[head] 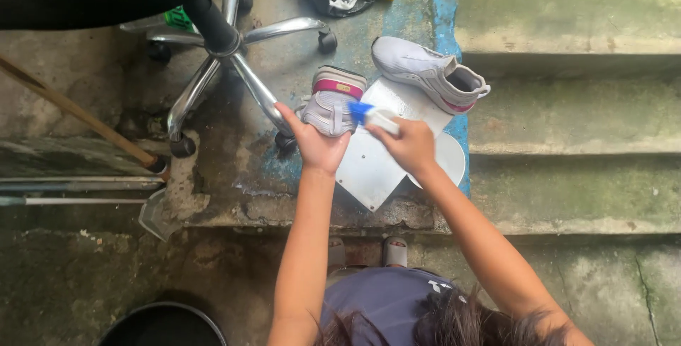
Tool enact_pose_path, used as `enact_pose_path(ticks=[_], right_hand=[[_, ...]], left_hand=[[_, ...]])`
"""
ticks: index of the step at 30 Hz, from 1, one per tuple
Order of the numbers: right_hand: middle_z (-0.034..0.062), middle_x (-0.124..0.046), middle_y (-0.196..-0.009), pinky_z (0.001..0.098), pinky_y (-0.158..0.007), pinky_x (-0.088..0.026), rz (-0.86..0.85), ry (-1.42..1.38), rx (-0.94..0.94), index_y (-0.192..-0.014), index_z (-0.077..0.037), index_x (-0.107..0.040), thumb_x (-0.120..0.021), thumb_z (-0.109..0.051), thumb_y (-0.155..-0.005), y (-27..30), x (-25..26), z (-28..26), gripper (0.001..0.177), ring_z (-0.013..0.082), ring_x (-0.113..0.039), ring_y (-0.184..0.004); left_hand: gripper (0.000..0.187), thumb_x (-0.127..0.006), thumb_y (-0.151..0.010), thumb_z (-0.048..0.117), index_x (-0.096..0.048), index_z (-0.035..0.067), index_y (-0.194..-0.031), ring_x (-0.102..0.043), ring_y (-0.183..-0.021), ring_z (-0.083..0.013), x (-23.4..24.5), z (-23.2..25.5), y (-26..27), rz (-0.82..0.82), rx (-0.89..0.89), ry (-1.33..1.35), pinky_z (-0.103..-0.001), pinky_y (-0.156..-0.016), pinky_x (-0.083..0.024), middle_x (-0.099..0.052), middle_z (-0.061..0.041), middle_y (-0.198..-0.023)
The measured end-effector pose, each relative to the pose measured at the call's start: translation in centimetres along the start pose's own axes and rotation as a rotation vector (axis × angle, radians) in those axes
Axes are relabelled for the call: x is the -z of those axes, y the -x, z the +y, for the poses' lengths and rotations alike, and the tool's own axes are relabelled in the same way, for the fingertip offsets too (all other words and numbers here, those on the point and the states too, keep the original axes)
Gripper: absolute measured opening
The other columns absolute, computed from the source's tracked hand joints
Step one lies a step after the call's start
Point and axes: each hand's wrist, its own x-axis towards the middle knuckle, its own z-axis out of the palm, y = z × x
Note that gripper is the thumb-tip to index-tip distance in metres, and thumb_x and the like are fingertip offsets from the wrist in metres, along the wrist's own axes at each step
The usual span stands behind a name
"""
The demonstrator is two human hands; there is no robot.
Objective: Manually scrub and wash a pair of sneakers using a brush and water.
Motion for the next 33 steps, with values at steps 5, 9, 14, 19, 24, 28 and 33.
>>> enact_pose_path(ticks=[5, 9, 14, 19, 24, 28, 33], right_hand=[[0.0095, -0.06, -0.053, 0.0339, -0.045, -0.04, 0.046, -0.078, -0.04, -0.102, -0.012, -0.082, -0.079, -0.044, -0.088, 0.2, 0.6, -2.3, 0.035, 0.0204, -0.055, -0.042], [0.0121, -0.06, -0.054, 0.0329, -0.046, -0.041, 0.048, -0.065, -0.052, -0.103, -0.009, -0.082, -0.084, -0.037, -0.085, 1.3, -1.2, 1.7, 0.034, 0.0199, -0.055, -0.042], [0.0099, -0.065, -0.061, 0.0326, -0.048, -0.042, 0.099, -0.152, 0.019, -0.104, -0.009, -0.08, -0.082, -0.035, -0.088, 0.6, -0.1, 0.6, 0.031, 0.0177, -0.058, -0.046], [0.0147, -0.06, -0.056, 0.0344, -0.046, -0.041, 0.069, -0.076, 0.009, -0.108, -0.007, -0.08, -0.083, -0.033, -0.084, 1.4, 0.3, 1.3, 0.036, 0.0208, -0.054, -0.042], [0.0112, -0.06, -0.059, 0.0317, -0.05, -0.04, 0.118, -0.21, -0.043, -0.107, -0.005, -0.08, -0.078, -0.025, -0.094, 2.2, 1.3, 0.0, 0.024, 0.0139, -0.051, -0.049], [0.0053, -0.067, -0.067, 0.028, -0.052, -0.044, 0.115, -0.318, -0.09, -0.106, -0.004, -0.08, -0.076, -0.024, -0.093, 2.6, -0.4, 3.6, 0.024, 0.0066, -0.056, -0.056], [-0.0003, -0.069, -0.066, 0.0238, -0.052, -0.044, 0.12, -0.398, -0.253, -0.095, -0.004, -0.081, -0.075, -0.022, -0.096, 3.5, -0.8, 3.4, 0.019, 0.003, -0.058, -0.057]], left_hand=[[0.11, -0.038, -0.089, 0.09, -0.047, -0.003, -0.148, -0.053, -0.132, -0.0277, 2.2, -1.1, -0.4, -0.12, 0.016, 0.039, -0.047, -0.118, -0.038, -0.056, -0.013, -0.142], [0.112, -0.039, -0.081, 0.089, -0.046, -0.001, -0.147, -0.053, -0.132, -0.0282, -0.2, 0.5, 0.7, 0.011, 0.029, 0.033, -0.047, -0.115, -0.04, -0.057, -0.011, -0.143], [0.111, -0.041, -0.089, 0.09, -0.044, -0.001, -0.153, -0.052, -0.134, -0.0278, 1.9, -1.2, 0.1, -0.128, 0.038, 0.086, -0.047, -0.118, -0.039, -0.055, -0.012, -0.147], [0.115, -0.04, -0.079, 0.091, -0.046, -0.001, -0.147, -0.054, -0.132, -0.0275, -1.2, 0.5, 1.3, -0.059, 0.056, 0.027, -0.046, -0.115, -0.041, -0.057, -0.012, -0.144], [0.109, -0.039, -0.096, 0.09, -0.047, -0.003, -0.152, -0.053, -0.132, -0.0265, 2.0, -2.0, 0.2, -0.213, 0.118, 0.098, -0.045, -0.119, -0.041, -0.056, -0.013, -0.145], [0.11, -0.037, -0.084, 0.09, -0.049, 0.0, -0.147, -0.055, -0.13, -0.0259, -0.3, -0.8, 0.7, -0.062, 0.122, 0.061, -0.045, -0.114, -0.042, -0.057, -0.011, -0.143], [0.108, -0.037, -0.09, 0.089, -0.049, -0.002, -0.148, -0.055, -0.13, -0.0273, 0.2, -2.2, 0.6, -0.16, 0.116, 0.018, -0.046, -0.115, -0.042, -0.058, -0.012, -0.142]])
